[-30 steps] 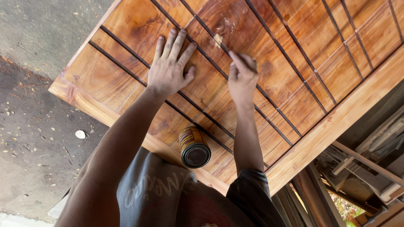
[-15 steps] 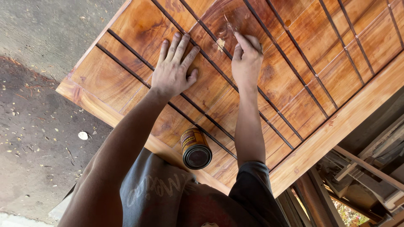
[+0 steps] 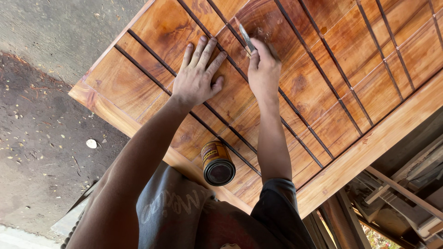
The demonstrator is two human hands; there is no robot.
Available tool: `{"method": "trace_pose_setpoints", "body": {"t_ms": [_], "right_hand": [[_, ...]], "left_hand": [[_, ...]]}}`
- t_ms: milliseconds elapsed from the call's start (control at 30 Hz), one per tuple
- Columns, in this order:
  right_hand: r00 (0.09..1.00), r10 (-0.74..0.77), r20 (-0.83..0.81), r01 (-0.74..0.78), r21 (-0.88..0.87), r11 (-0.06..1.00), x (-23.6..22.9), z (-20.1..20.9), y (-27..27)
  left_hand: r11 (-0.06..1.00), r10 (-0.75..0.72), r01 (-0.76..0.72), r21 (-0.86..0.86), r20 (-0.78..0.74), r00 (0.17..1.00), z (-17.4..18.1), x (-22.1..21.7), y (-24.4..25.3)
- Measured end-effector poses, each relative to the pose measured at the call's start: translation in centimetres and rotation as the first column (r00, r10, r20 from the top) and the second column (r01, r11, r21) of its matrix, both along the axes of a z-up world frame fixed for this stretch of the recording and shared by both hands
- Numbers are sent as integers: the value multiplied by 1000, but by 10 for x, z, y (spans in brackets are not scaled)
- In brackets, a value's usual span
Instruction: The person applies a wood finish to a large wooden panel using a small brush and a can of finish. They repeatedly dip the brush into the can and spread the finish along the panel's grooves and surface, moving around the panel to cover different sections.
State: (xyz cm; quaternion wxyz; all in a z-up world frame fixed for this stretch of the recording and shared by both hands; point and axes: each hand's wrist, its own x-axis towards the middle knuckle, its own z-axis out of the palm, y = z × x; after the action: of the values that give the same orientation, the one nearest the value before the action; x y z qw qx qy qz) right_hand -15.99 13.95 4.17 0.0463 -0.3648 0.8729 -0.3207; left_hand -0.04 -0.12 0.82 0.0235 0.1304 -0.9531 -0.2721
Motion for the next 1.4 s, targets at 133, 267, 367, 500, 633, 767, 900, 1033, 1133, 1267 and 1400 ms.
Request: {"method": "trace_pose_setpoints", "body": {"t_ms": [133, 267, 367, 500, 633, 767, 900, 1033, 1133, 1267, 1400], "right_hand": [[982, -77, 174, 91, -72, 993, 15, 20, 36], [901, -238, 362, 285, -82, 955, 60, 40, 104], [819, -300, 488, 417, -148, 897, 109, 46, 152], [802, -364, 474, 516, -241, 822, 175, 45, 206], [668, -570, 479, 721, -227, 654, 243, 39, 238], [553, -695, 459, 829, -214, 517, 300, 36, 224], [490, -750, 444, 871, -223, 437, 358, 28, 177], [474, -841, 260, 877, -229, 423, 416, 9, 114], [430, -898, 92, 895, -171, 411, 453, -7, 73], [368, -929, -24, 918, -150, 367, 464, -30, 34], [338, -937, -87, 920, -179, 348, 472, -65, 20]], "left_hand": [[1000, 0, -1, -9, -23, 1000, -3, -3, -2], [1000, -9, 7, -26, -54, 999, -8, 4, 0], [1000, -19, 18, -17, -91, 996, -8, 3, 0], [999, -31, 39, 32, -202, 979, 2, 5, -5], [829, -153, 276, 486, -278, 948, 24, 33, 31], [486, -731, 762, 428, -279, 623, 50, 100, 89], [511, -820, 858, -58, -333, 466, 42, 126, 101], [461, -763, 876, 139, -441, 472, 31, 131, 67], [558, -725, 822, 113, -415, 549, 37, 141, 11], [606, -709, 769, 201, -301, 638, 62, 136, -75], [681, -718, 732, 25, -173, 674, 78, 140, -111]]}}
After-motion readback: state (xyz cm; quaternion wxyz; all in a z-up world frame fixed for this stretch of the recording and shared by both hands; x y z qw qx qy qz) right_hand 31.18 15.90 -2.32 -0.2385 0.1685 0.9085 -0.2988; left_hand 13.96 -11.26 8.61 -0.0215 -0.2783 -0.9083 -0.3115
